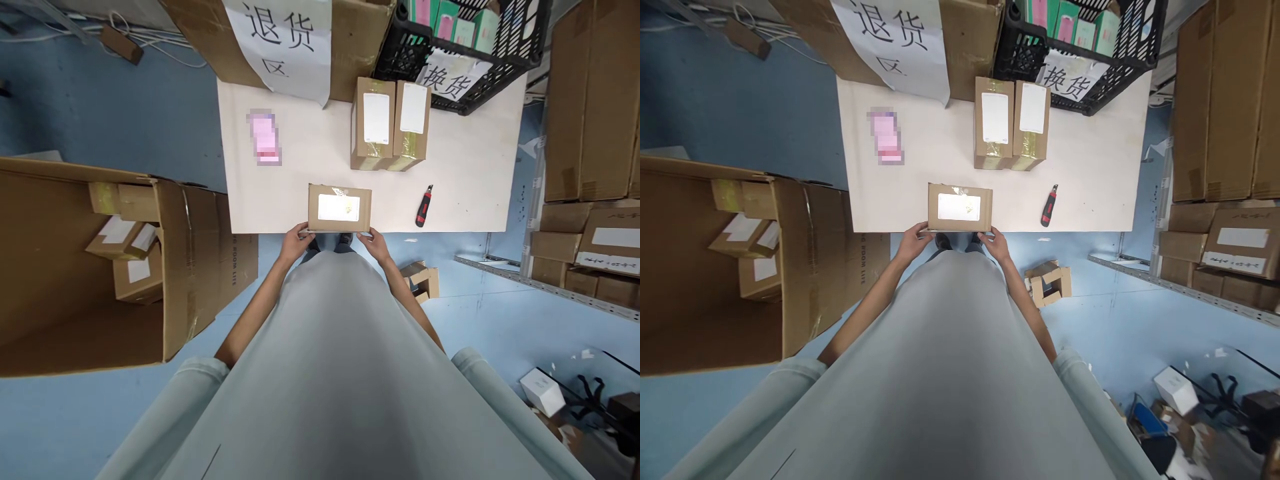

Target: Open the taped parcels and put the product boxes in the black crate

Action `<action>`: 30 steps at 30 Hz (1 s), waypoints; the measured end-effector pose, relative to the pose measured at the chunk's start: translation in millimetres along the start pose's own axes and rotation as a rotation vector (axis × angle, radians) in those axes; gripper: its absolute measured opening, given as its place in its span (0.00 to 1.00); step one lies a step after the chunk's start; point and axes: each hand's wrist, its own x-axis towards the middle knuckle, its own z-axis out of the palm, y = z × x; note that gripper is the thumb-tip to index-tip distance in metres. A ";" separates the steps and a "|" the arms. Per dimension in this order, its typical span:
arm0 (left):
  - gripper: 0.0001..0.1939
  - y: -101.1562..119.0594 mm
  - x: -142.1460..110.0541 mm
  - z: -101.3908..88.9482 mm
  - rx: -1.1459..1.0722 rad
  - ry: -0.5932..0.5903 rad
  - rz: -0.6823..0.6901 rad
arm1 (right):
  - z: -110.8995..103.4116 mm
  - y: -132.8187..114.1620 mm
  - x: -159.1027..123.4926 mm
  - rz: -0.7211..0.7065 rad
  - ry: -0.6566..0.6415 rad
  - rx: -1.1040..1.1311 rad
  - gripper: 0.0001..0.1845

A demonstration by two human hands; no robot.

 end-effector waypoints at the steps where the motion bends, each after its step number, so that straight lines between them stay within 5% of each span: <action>1: 0.30 1.3 0.5 -0.3 0.006 -0.003 0.006 | 0.6 -0.5 1.4 -0.001 0.006 -0.024 0.35; 12: 0.20 33.8 -8.6 -21.8 0.000 0.133 0.280 | -23.1 -34.8 19.4 -0.213 0.210 -0.161 0.33; 17: 0.21 30.9 -2.7 -26.8 -0.009 0.081 0.210 | -8.1 -42.2 22.6 -0.205 0.217 -0.252 0.33; 24: 0.26 9.9 -9.5 -29.8 -0.076 0.059 0.183 | 9.8 -30.0 -1.2 -0.158 0.329 -0.161 0.49; 30: 0.30 10.6 -15.8 -20.1 -0.102 0.053 0.176 | 7.0 -28.7 -3.1 -0.166 0.348 -0.152 0.46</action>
